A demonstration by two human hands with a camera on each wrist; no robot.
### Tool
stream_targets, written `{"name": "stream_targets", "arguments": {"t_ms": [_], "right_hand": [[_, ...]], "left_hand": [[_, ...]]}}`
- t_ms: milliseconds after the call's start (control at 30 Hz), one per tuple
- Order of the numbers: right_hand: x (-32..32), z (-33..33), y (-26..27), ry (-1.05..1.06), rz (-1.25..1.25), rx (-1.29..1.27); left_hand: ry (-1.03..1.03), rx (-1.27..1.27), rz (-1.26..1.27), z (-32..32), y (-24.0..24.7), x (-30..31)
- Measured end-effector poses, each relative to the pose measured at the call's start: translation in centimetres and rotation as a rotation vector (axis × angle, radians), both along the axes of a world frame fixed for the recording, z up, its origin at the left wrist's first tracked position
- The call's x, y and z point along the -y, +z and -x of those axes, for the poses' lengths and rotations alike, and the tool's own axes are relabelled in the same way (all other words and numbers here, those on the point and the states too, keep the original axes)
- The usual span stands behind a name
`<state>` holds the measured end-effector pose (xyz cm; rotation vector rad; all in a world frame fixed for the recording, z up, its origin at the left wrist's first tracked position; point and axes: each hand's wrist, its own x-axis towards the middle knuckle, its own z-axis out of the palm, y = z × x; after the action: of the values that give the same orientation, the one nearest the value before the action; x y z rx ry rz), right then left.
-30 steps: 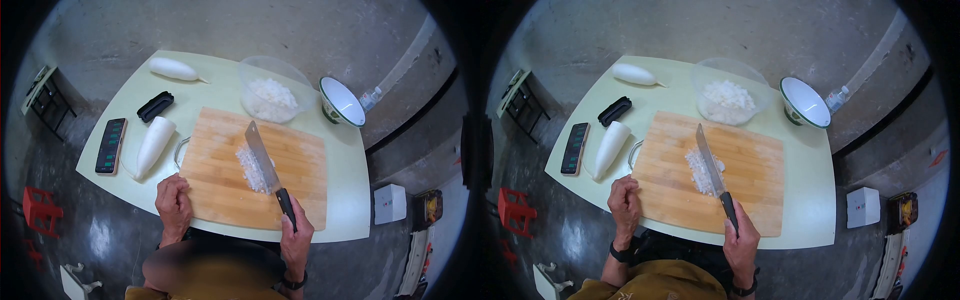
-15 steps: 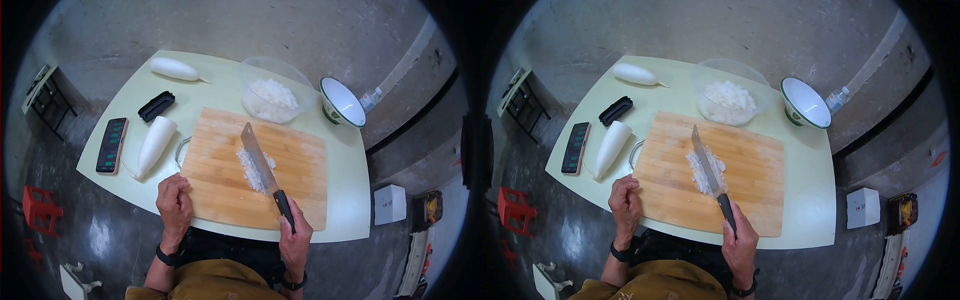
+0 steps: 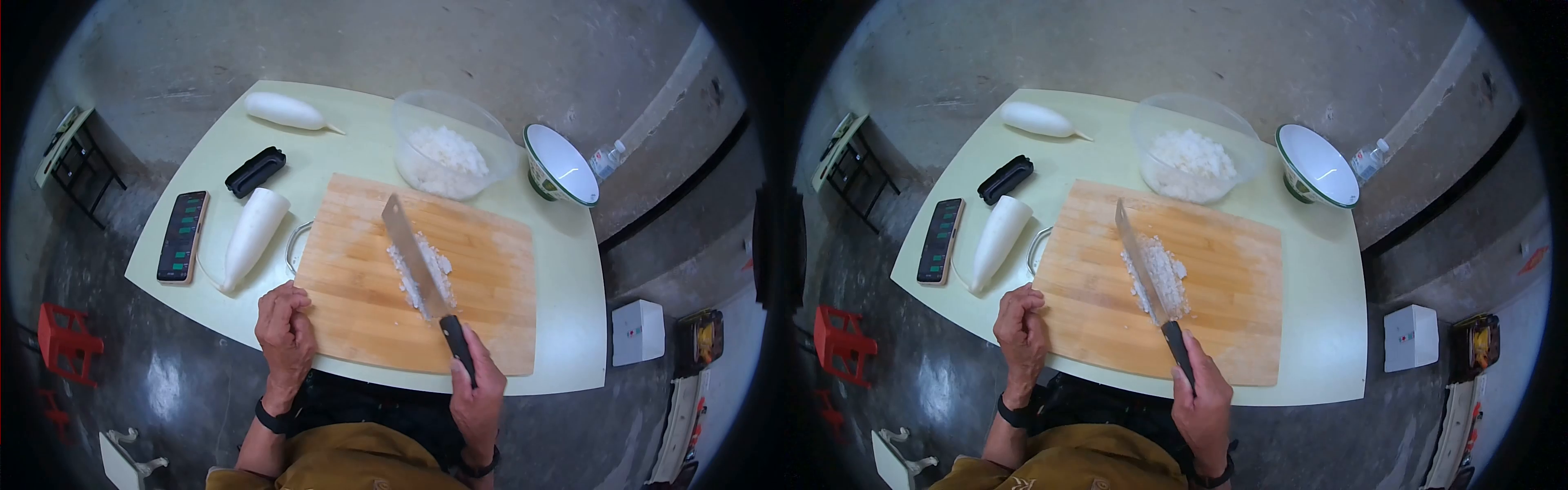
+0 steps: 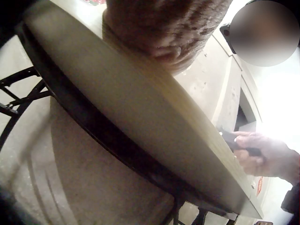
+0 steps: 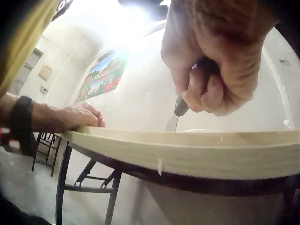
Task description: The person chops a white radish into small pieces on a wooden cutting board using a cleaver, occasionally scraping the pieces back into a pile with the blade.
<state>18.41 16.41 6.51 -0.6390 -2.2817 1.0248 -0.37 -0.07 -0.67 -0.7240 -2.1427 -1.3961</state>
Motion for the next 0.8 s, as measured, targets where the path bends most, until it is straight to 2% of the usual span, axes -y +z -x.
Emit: {"name": "stream_targets", "arguments": {"t_ms": [233, 367, 433, 533, 800], "right_hand": [[-0.3, 0.2, -0.6, -0.019, -0.017, -0.071], [-0.4, 0.1, -0.1, -0.05, 0.065, 0.01], [-0.4, 0.1, 0.0, -0.044, -0.02, -0.071], [-0.4, 0.3, -0.2, -0.061, 0.048, 0.023], [-0.3, -0.3, 0.5, -0.108, -0.005, -0.054]], "left_hand": [[0.003, -0.002, -0.002, 0.0, -0.1, 0.0], [0.008, -0.009, 0.007, 0.0, 0.0, 0.0], [0.009, 0.004, 0.01, 0.0, 0.1, 0.0], [0.012, -0.006, 0.022, 0.0, 0.1, -0.1], [0.021, -0.003, 0.024, 0.0, -0.2, 0.0]]}}
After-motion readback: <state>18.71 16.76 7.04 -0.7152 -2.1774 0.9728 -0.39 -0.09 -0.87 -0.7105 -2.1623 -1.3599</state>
